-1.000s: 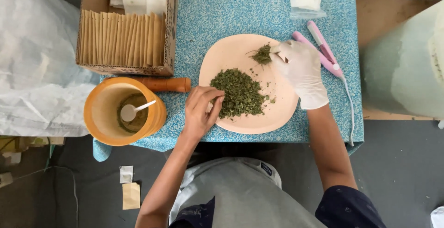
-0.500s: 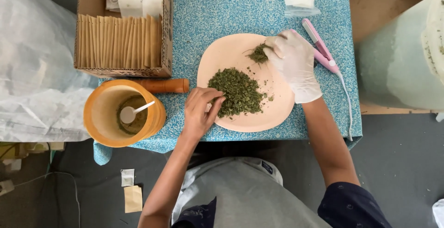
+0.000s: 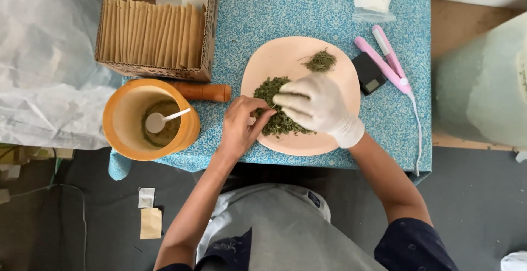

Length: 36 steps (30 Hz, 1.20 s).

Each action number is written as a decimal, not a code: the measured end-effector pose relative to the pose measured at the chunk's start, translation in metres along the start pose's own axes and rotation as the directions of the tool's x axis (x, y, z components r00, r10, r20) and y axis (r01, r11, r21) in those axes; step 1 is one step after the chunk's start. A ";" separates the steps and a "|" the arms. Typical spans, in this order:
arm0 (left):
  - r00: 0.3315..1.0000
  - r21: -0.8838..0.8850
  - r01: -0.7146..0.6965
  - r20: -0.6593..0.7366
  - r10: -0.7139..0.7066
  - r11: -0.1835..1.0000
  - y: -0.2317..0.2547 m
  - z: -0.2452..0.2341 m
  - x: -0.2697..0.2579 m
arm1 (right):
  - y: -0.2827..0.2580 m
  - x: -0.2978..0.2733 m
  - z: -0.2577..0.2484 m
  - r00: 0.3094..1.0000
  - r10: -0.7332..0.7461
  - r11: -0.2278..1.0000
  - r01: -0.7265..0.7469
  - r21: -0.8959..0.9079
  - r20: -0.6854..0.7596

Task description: Sorting dried tea leaves on a plate to remove stems and debris by hand.

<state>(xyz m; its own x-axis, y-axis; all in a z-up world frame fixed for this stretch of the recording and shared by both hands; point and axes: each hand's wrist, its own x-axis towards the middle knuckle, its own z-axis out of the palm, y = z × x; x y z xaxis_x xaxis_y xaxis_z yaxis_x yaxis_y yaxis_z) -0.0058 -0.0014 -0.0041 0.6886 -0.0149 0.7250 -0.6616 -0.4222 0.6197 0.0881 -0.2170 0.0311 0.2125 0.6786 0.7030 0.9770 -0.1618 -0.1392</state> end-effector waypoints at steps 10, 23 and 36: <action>0.999 0.040 0.000 0.047 -0.002 0.999 -0.004 0.003 0.003 | -0.008 -0.001 0.006 0.996 -0.072 0.932 0.048 -0.360 -0.055; 0.999 0.090 0.002 0.054 -0.007 0.996 -0.012 0.004 -0.004 | 0.035 -0.022 -0.036 0.931 0.342 0.892 -0.279 -0.356 0.129; 0.986 0.116 -0.017 0.167 -0.003 0.993 0.002 -0.005 0.001 | 0.075 -0.061 -0.034 0.847 0.526 0.736 -0.499 -0.457 -0.078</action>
<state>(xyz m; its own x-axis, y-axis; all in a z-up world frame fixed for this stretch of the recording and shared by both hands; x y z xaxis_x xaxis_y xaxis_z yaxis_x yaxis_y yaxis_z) -0.0079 0.0020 0.0000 0.7307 -0.1650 0.6625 -0.6339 -0.5244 0.5685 0.1473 -0.2950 0.0018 0.6925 0.4341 0.5762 0.6042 -0.7854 -0.1345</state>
